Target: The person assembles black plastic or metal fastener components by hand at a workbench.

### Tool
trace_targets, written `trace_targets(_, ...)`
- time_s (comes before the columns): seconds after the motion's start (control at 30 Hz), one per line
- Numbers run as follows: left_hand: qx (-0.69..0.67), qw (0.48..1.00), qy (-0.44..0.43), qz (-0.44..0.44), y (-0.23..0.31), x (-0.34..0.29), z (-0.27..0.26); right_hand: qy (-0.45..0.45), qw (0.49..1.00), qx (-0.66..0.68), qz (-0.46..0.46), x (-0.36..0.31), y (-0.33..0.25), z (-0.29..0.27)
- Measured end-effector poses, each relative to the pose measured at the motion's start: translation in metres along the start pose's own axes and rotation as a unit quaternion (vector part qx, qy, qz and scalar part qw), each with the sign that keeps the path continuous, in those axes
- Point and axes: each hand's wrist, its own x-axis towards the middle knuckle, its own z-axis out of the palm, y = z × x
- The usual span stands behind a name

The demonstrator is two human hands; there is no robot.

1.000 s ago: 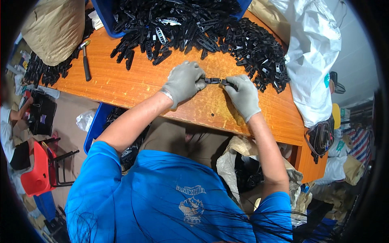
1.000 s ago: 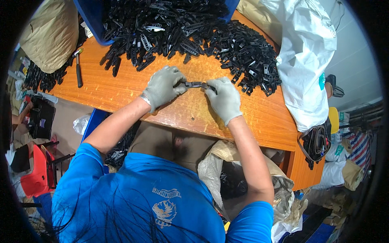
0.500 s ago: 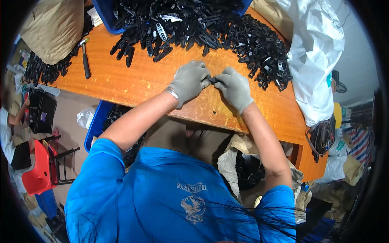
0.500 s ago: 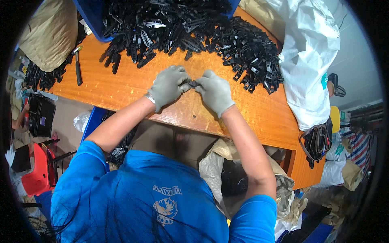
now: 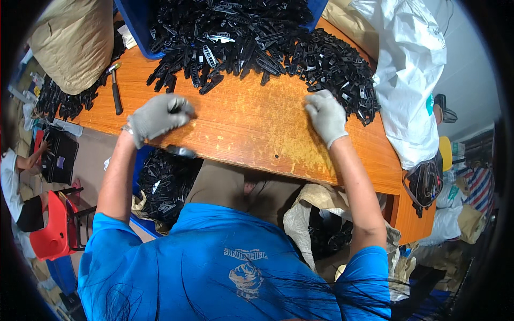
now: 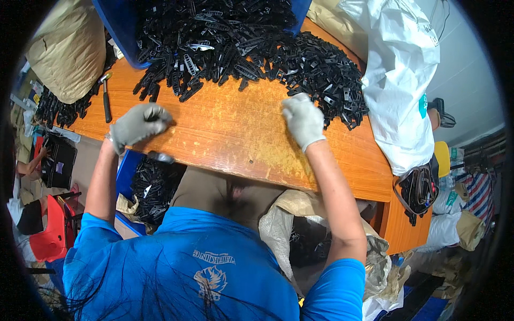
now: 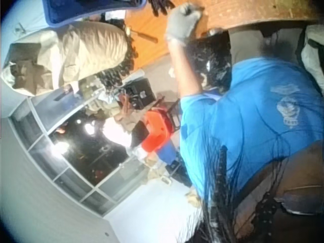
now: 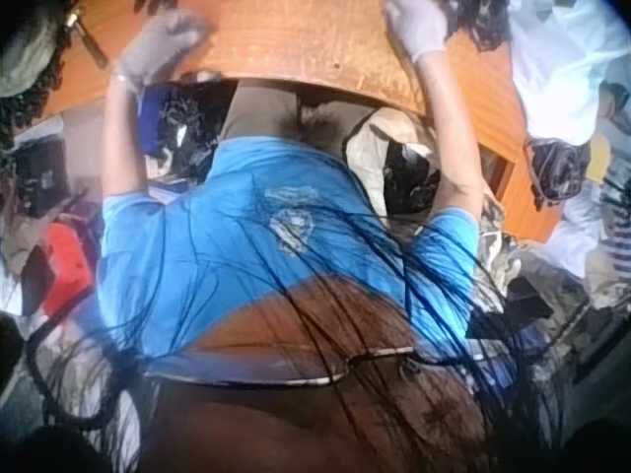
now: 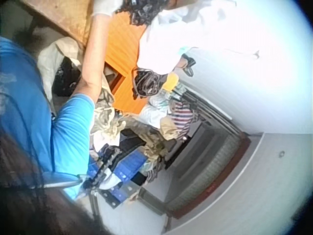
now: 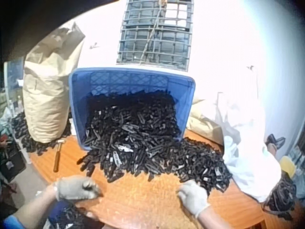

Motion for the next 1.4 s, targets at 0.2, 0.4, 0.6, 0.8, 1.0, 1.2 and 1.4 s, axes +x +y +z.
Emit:
trace_targets(0.2, 0.155, 0.95, 0.235, 0.136, 0.06, 0.102, 0.087, -0.026, 0.988, -0.141, 0.05, 0.042, 0.025, 0.012)
trace_targets(0.4, 0.261, 0.931, 0.246, 0.07, 0.095, 0.179, 0.127, -0.099, 0.979, -0.156, 0.085, 0.055, 0.01, 0.02)
trace_targets(0.6, 0.2, 0.929, 0.304, 0.072, 0.068, 0.182, 0.131, -0.087, 0.994, -0.019, -0.057, 0.014, -0.03, 0.009)
trace_targets(0.8, 0.065, 0.977, 0.205, -0.002, 0.074, 0.127, 0.122, 0.016, 0.994, 0.047, -0.093, -0.02, -0.024, 0.007)
trace_targets(1.0, 0.164, 0.973, 0.165, 0.004, 0.086, 0.096, 0.124, 0.027, 0.998, 0.055, 0.031, -0.032, -0.039, 0.011)
trace_targets(1.2, 0.317, 0.908, 0.205, 0.182, 0.084, 0.108, 0.121, -0.09, 0.985, 0.012, 0.143, -0.017, -0.072, 0.014)
trace_targets(1.4, 0.25, 0.933, 0.176, 0.189, 0.066, 0.107, 0.126, -0.106, 0.989, -0.02, 0.096, -0.016, -0.065, 0.015)
